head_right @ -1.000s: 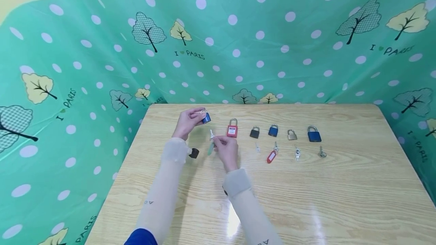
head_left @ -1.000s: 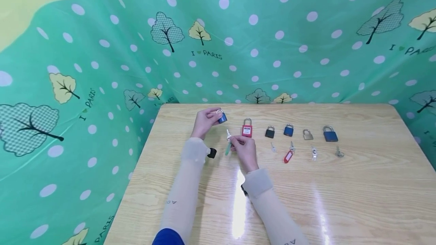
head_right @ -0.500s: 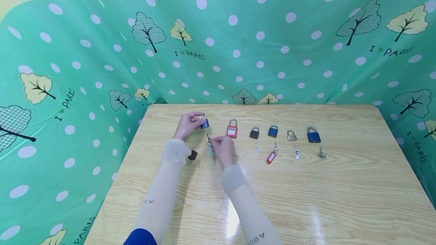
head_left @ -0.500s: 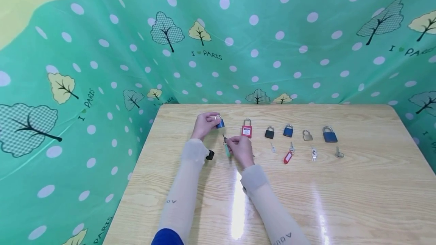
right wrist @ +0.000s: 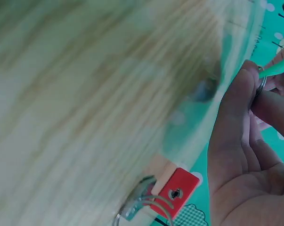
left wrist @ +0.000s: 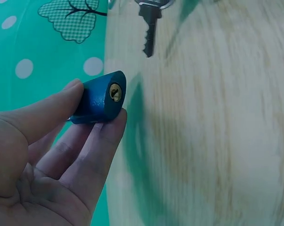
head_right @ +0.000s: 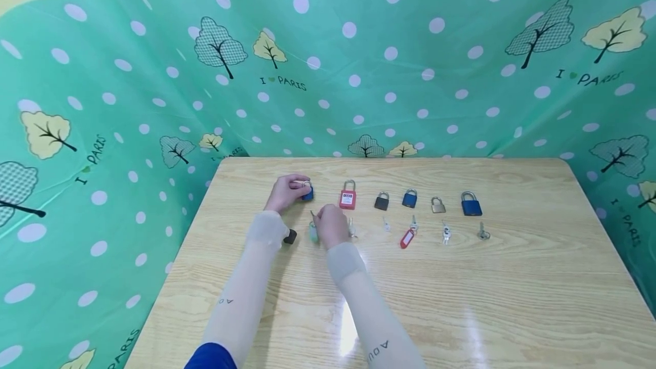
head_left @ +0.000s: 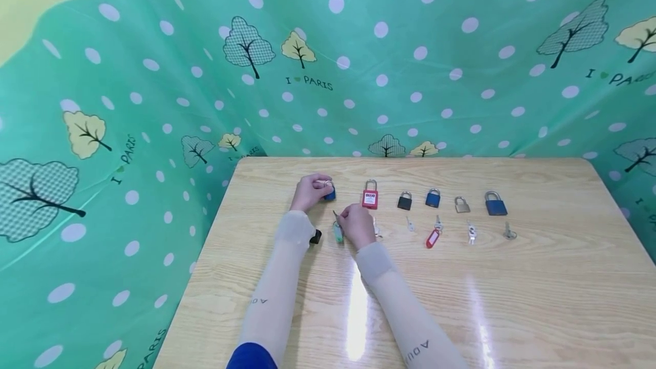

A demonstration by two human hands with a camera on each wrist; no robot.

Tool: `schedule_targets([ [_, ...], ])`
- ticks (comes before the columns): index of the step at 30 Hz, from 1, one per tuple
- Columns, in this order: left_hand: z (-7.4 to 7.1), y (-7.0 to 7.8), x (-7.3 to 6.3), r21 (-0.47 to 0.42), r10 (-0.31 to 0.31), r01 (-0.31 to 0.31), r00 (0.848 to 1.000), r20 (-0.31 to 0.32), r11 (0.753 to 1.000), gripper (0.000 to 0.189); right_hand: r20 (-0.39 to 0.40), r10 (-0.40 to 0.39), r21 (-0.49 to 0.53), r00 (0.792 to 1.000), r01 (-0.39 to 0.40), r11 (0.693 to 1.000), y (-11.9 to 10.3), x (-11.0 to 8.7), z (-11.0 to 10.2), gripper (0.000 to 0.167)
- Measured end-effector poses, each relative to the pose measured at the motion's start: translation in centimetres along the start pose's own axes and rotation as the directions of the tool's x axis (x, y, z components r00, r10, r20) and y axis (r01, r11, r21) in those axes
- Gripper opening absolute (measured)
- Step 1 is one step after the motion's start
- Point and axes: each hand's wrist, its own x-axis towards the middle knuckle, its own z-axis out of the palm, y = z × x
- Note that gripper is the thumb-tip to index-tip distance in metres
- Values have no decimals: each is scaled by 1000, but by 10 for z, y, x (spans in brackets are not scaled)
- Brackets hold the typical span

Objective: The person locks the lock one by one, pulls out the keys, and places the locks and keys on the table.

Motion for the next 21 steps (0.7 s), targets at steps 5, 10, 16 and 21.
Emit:
schedule_targets([
  [5,2,-5,2,5,-18,18,1000,2,1000,27,48,7,-11,999,-6,1000,-2,0,1,17],
  [10,4,-10,6,-1,-13,13,1000,3,1000,28,61,-8,-68,998,12,998,-4,4,3,22],
  [16,5,-13,9,52,1,-2,1000,23,999,30,88,-5,-109,996,14,994,-6,8,4,32],
  [21,6,-14,9,77,4,-6,999,33,997,26,75,-37,-123,996,46,991,-3,11,6,35],
])
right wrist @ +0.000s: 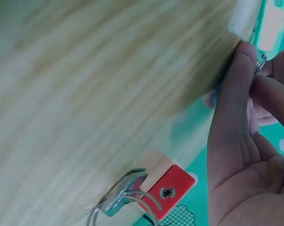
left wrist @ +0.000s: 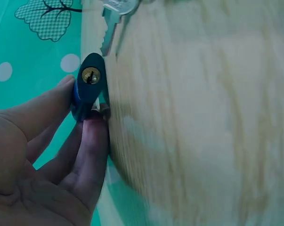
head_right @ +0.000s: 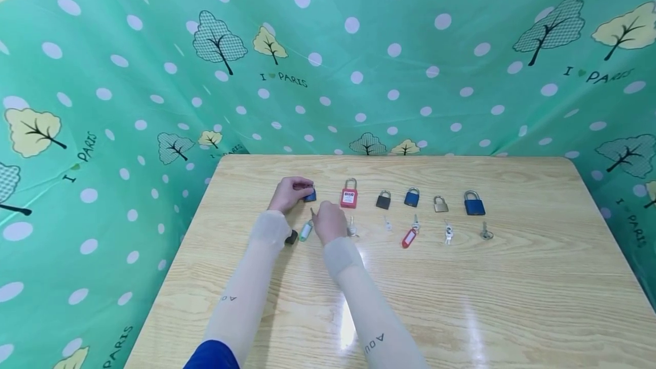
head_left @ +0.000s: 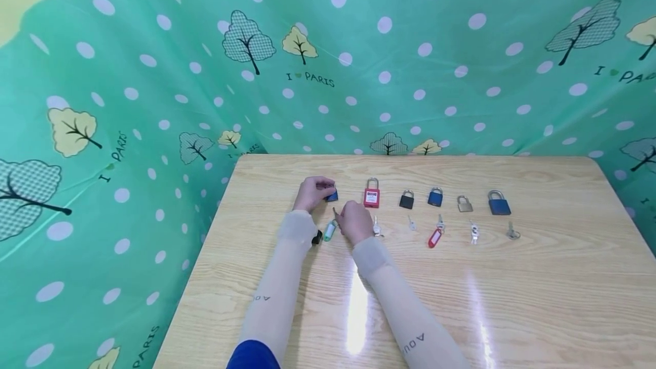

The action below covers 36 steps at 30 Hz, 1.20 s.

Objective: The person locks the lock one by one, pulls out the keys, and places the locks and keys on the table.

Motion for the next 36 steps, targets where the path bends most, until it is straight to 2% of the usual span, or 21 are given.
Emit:
schedule_targets([
  [6,3,0,-2,22,21,-20,999,-27,1000,24,-17,2,-10,1000,-2,1000,2,0,-1,39],
  [14,8,4,-6,30,27,-26,999,-34,999,23,-56,10,-63,998,-13,998,5,3,-1,31],
  [19,11,5,-8,19,7,-6,999,-35,1000,23,-43,19,-41,999,-21,999,6,5,-1,28],
  [26,14,4,-6,2,26,-26,999,-44,1000,21,-52,4,-30,999,-6,1000,7,9,-2,27],
  [31,14,0,-8,-19,25,-26,999,-48,999,29,-78,-33,13,996,34,999,6,2,-6,25],
  [36,10,3,-15,-36,52,-54,996,-65,998,40,-62,-109,40,992,111,993,0,-11,-28,18],
])
